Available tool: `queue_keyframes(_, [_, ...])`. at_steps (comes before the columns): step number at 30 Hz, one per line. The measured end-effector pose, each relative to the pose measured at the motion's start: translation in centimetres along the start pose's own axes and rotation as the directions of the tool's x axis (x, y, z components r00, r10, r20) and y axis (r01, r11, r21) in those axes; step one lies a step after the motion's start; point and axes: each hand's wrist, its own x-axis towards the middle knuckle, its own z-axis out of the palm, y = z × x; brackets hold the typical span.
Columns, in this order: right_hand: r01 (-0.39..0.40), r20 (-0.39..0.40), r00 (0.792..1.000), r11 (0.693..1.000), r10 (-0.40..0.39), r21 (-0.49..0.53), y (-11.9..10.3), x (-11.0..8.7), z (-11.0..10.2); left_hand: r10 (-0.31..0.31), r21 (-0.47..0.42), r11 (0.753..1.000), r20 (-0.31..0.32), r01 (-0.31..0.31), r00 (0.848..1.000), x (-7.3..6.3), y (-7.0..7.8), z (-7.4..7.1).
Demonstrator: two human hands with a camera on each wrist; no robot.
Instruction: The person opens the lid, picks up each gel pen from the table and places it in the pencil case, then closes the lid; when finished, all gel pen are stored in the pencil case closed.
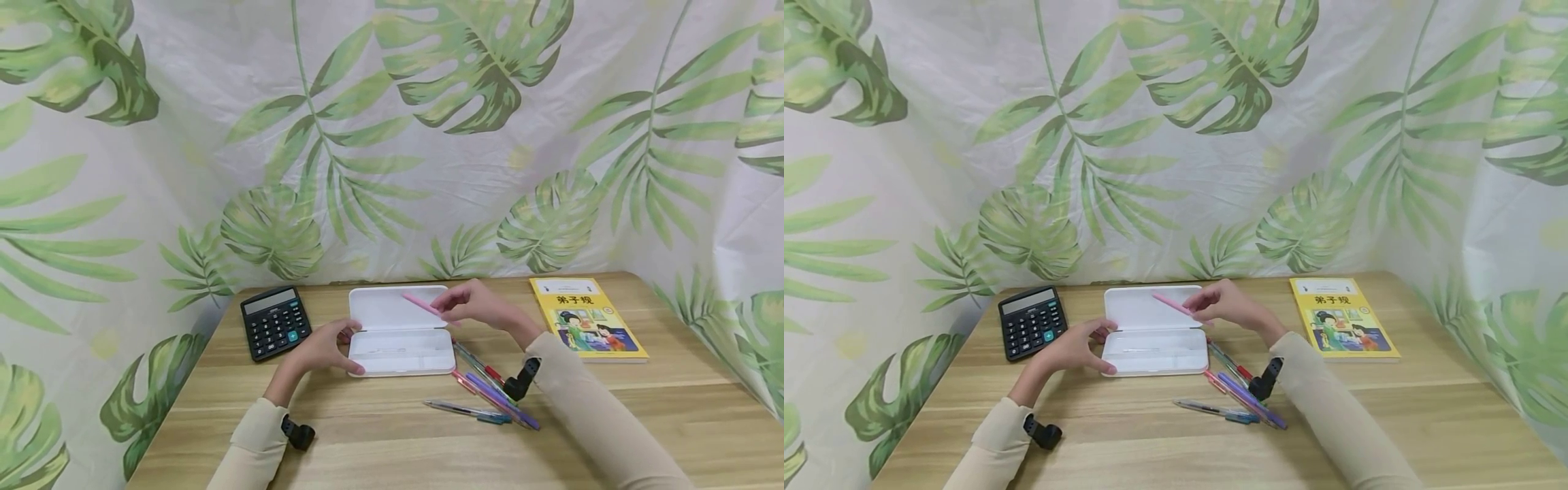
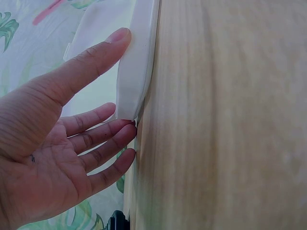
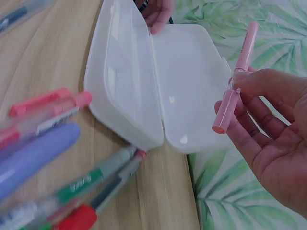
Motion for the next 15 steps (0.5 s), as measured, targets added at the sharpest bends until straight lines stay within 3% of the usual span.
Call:
queue_keyframes(4, [-0.001, -0.001, 1.0, 1.0, 0.001, 0.017, -0.2, 1.3, 1.3, 0.004, 0.008, 1.0, 0.001, -0.004, 1.0, 0.0, 0.0, 0.0])
queue_keyframes(15, [-0.007, 0.027, 1.0, 0.995, 0.009, -0.097, 0.4, 3.8, 4.8, 0.002, 0.015, 1.0, 0.003, -0.003, 1.0, -0.2, 0.2, -0.2])
